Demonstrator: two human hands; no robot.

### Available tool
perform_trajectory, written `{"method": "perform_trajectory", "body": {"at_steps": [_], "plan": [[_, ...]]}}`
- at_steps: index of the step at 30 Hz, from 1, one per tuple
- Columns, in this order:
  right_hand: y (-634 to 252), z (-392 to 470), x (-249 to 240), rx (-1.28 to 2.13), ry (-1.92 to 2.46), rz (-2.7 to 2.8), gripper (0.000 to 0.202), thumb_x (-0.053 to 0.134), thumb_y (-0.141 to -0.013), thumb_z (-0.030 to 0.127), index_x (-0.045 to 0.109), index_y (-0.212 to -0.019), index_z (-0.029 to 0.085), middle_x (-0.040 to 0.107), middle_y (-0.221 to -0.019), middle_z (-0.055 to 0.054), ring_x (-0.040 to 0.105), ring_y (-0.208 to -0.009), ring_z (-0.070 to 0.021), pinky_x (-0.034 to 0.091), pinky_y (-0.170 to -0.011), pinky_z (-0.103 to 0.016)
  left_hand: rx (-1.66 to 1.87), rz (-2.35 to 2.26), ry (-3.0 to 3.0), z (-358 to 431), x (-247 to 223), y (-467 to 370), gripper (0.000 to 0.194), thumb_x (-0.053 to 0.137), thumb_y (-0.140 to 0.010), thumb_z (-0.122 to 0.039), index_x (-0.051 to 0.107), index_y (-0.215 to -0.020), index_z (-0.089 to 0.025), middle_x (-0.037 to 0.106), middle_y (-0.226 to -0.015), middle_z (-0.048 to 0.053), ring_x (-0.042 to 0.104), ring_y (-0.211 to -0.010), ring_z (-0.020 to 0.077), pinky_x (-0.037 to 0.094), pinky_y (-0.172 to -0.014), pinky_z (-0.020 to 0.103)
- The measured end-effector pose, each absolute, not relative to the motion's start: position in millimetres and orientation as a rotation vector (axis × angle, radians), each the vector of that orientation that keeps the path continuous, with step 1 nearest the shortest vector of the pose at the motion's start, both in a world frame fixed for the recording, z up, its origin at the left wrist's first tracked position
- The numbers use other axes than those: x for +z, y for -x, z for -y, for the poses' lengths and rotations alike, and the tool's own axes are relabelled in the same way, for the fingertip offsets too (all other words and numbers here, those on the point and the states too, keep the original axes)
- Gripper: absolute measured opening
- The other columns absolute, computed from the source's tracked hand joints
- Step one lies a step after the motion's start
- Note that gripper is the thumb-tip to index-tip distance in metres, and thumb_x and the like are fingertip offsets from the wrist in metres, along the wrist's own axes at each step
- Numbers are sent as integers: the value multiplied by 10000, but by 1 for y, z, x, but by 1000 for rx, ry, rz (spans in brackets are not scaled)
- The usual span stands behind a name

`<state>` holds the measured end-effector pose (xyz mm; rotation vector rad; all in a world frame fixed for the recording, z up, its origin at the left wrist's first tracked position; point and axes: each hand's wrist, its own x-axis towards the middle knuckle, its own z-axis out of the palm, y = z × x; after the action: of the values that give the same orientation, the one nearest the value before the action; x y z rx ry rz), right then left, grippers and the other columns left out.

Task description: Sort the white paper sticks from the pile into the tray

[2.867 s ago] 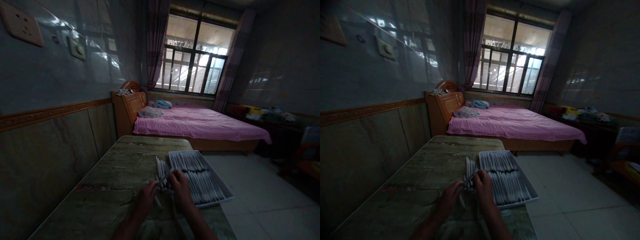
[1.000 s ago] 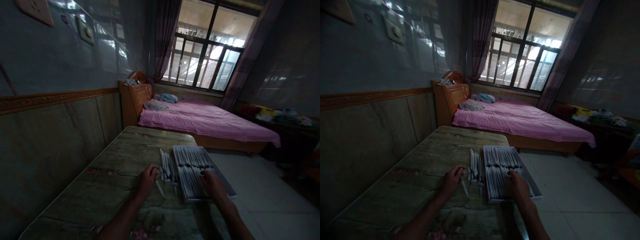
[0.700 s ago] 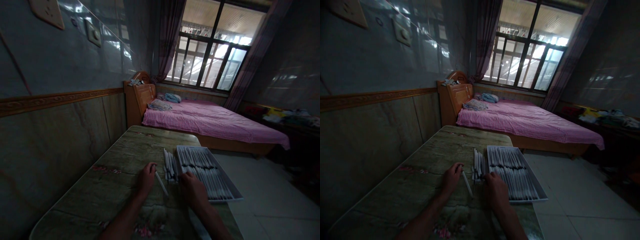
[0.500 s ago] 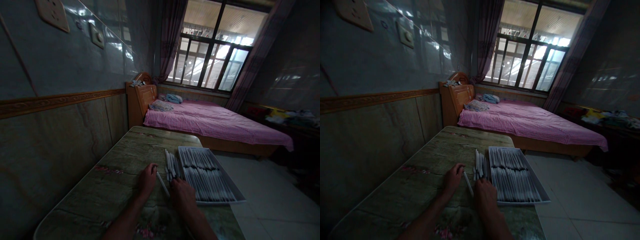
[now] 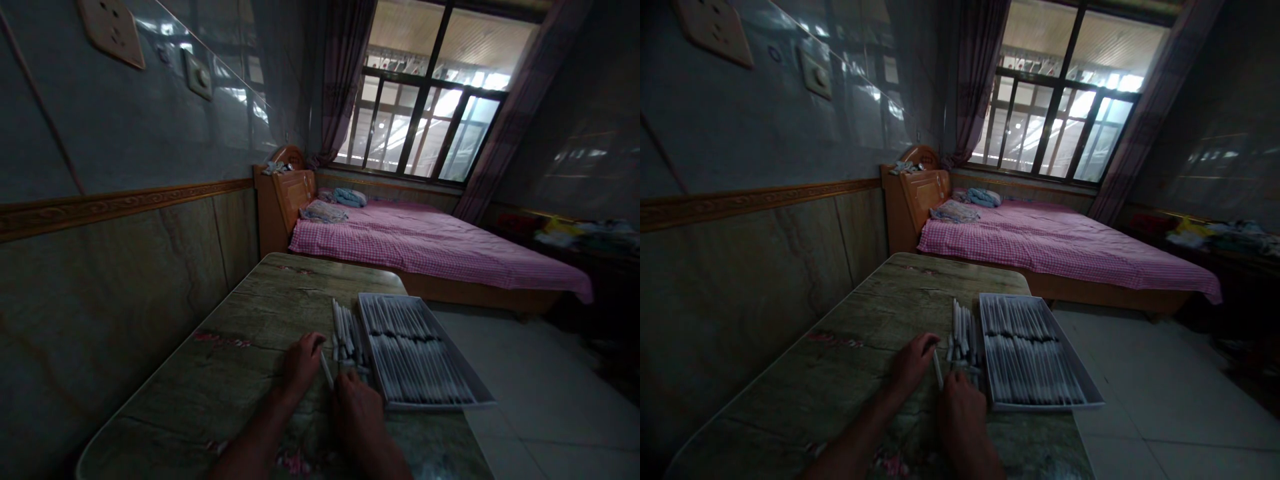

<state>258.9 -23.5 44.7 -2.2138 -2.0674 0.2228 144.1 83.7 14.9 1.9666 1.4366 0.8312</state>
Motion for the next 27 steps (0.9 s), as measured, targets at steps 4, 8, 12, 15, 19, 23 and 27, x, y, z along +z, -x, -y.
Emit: {"method": "perform_trajectory", "body": {"at_steps": [4, 8, 12, 15, 19, 23, 27], "plan": [[-262, 31, 44, 215, 2240, 2053, 245, 471, -813, 79, 624, -985, 161, 696, -970, -129, 695, -845, -237, 438, -622, -261, 914, -1384, -1944, -85, 12, -144, 234, 482, -840, -110, 661, -950, -215, 714, -998, 33, 648, -953, 157, 456, -853, 250], [-272, 38, 42, 253, 2246, 1989, 192, 475, -824, 113, 608, -953, 166, 701, -944, -124, 693, -830, -248, 412, -609, -264, 982, -1397, -1831, -88, 10, -141, 226, 499, -814, -92, 661, -932, -198, 724, -986, 46, 658, -947, 160, 469, -855, 260], [-285, 46, 27, 240, 2060, 1842, 121, 444, -844, 150, 554, -867, 196, 684, -817, -70, 667, -740, -207, 370, -587, -248, 1025, -1401, -1790, -87, 11, -139, 190, 510, -816, -122, 650, -922, -195, 724, -975, 46, 662, -939, 167, 474, -844, 271], [-293, 49, 12, 261, 1868, 1679, 109, 406, -870, 224, 483, -793, 224, 624, -690, -16, 604, -618, -158, 351, -559, -230, 973, -1422, -1862, -78, 15, -141, 130, 521, -829, -180, 636, -889, -178, 714, -917, 54, 659, -882, 166, 468, -800, 259], [-298, 48, 3, 328, 1728, 1522, 147, 408, -871, 323, 434, -751, 242, 568, -628, 9, 547, -561, -149, 353, -541, -232, 734, -1553, -2117, -55, 24, -154, 134, 575, -816, -312, 628, -840, -192, 689, -901, 49, 640, -862, 186, 451, -777, 273], [-298, 47, 1, 377, 1650, 1464, 164, 423, -875, 359, 485, -793, 231, 603, -673, -11, 575, -602, -168, 394, -572, -247, 438, -1699, -2281, -33, 33, -172, 295, 596, -793, -384, 634, -998, -176, 656, -1091, 117, 608, -1027, 253, 439, -870, 330], [-298, 47, 0, 395, 1563, 1436, 200, 410, -880, 343, 557, -906, 210, 672, -776, -47, 633, -690, -193, 459, -649, -273, 271, -1736, -2361, -23, 41, -178, 303, 494, -845, -230, 616, -1114, -163, 635, -1178, 137, 587, -1097, 257, 435, -912, 346]]}}
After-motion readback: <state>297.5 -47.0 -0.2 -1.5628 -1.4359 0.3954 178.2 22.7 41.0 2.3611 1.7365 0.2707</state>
